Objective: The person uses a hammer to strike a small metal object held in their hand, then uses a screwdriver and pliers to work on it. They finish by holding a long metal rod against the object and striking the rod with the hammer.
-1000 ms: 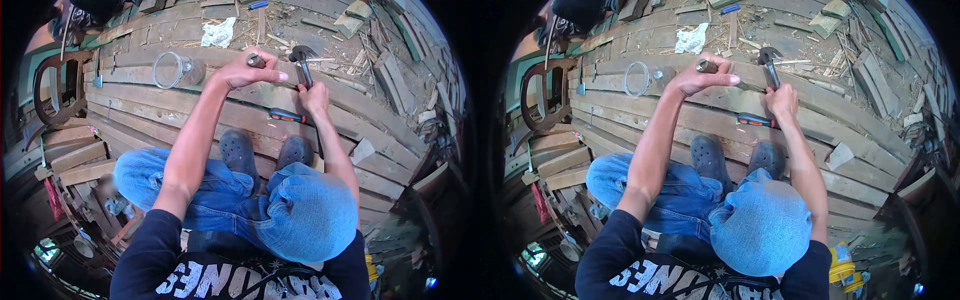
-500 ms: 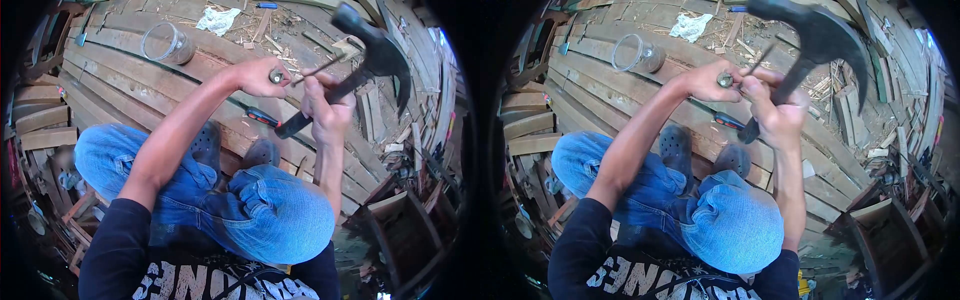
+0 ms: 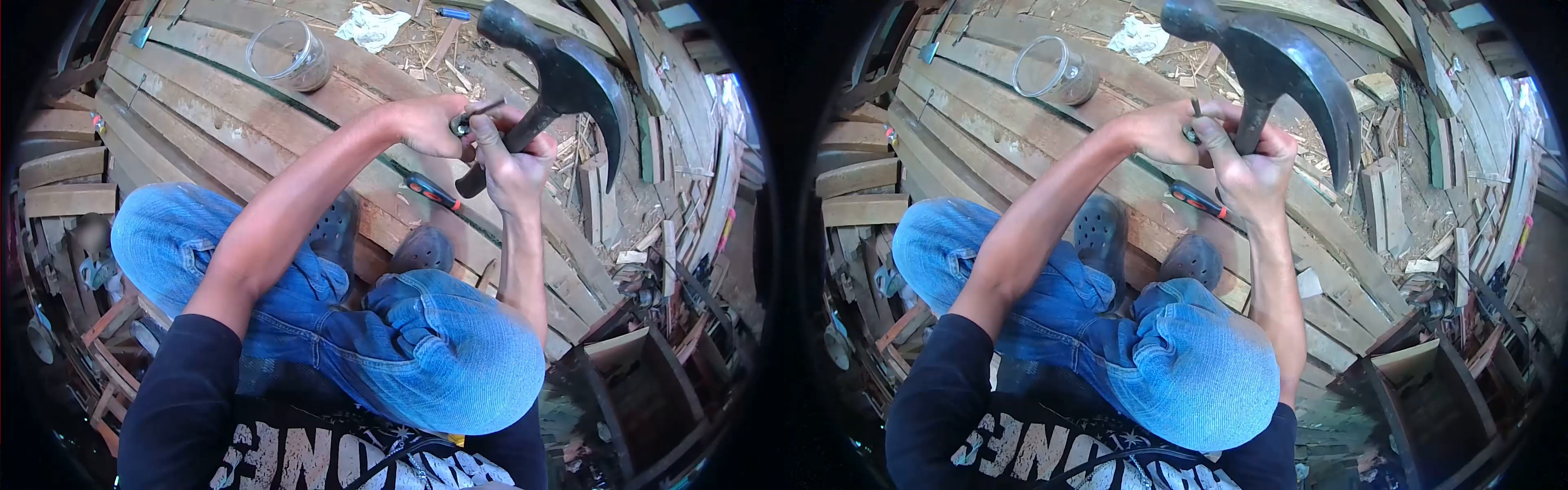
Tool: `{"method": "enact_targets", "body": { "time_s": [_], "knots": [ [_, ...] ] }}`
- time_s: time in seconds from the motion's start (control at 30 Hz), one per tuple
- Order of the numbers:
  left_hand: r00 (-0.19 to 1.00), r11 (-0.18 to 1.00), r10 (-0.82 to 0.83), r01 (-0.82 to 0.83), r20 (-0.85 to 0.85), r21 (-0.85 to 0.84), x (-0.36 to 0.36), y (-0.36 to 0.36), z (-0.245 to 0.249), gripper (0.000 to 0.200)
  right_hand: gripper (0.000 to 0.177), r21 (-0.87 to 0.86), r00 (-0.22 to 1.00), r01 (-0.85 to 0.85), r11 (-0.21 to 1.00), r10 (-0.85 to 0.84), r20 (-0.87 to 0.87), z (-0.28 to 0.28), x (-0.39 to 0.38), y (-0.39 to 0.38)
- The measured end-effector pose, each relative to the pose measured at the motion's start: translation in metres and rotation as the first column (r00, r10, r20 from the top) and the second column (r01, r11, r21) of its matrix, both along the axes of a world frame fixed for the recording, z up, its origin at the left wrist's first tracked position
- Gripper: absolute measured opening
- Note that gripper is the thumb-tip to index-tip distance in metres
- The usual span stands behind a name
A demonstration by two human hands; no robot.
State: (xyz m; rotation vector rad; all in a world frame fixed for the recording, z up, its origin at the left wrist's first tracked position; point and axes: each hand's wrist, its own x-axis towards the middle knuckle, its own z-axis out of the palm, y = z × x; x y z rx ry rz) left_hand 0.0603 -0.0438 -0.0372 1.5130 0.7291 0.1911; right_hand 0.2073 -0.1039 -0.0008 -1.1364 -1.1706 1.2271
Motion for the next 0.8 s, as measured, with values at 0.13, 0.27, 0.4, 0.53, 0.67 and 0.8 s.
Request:
{"method": "enact_targets", "body": {
  "time_s": [0.13,0.27,0.4,0.53,0.67,0.8],
  "knots": [
    [0.998,0.994,-0.062,0.063,-0.014,0.094,0.001,0.003,-0.007,0.059,0.013,-0.046,0.998,0.024,0.999,-0.026,-0.052,-0.005,0.0,-0.003],
    [0.998,0.981,0.053,-0.056,0.019,0.188,0.003,-0.001,-0.015,0.022,0.013,-0.072,0.993,0.016,0.997,-0.025,-0.116,-0.003,0.0,-0.006],
    [0.999,0.988,0.04,-0.041,0.01,0.146,0.0,0.001,-0.008,0.022,0.016,-0.065,0.991,0.014,0.998,-0.023,-0.131,-0.011,-0.001,-0.006],
    [0.998,0.989,0.061,-0.061,0.003,0.135,0.003,-0.002,-0.008,0.021,0.017,-0.058,0.995,0.046,0.997,-0.051,-0.089,-0.013,-0.001,-0.004],
    [0.998,0.993,-0.013,0.02,-0.057,0.118,0.003,0.002,-0.001,0.025,0.017,-0.048,0.996,0.038,0.998,-0.042,-0.08,-0.012,-0.001,-0.002],
    [0.988,0.991,-0.003,0.023,-0.151,0.129,0.001,0.002,-0.001,0.025,0.012,0.002,0.999,0.037,0.999,-0.037,-0.031,-0.018,0.004,-0.002]
  ]
}}
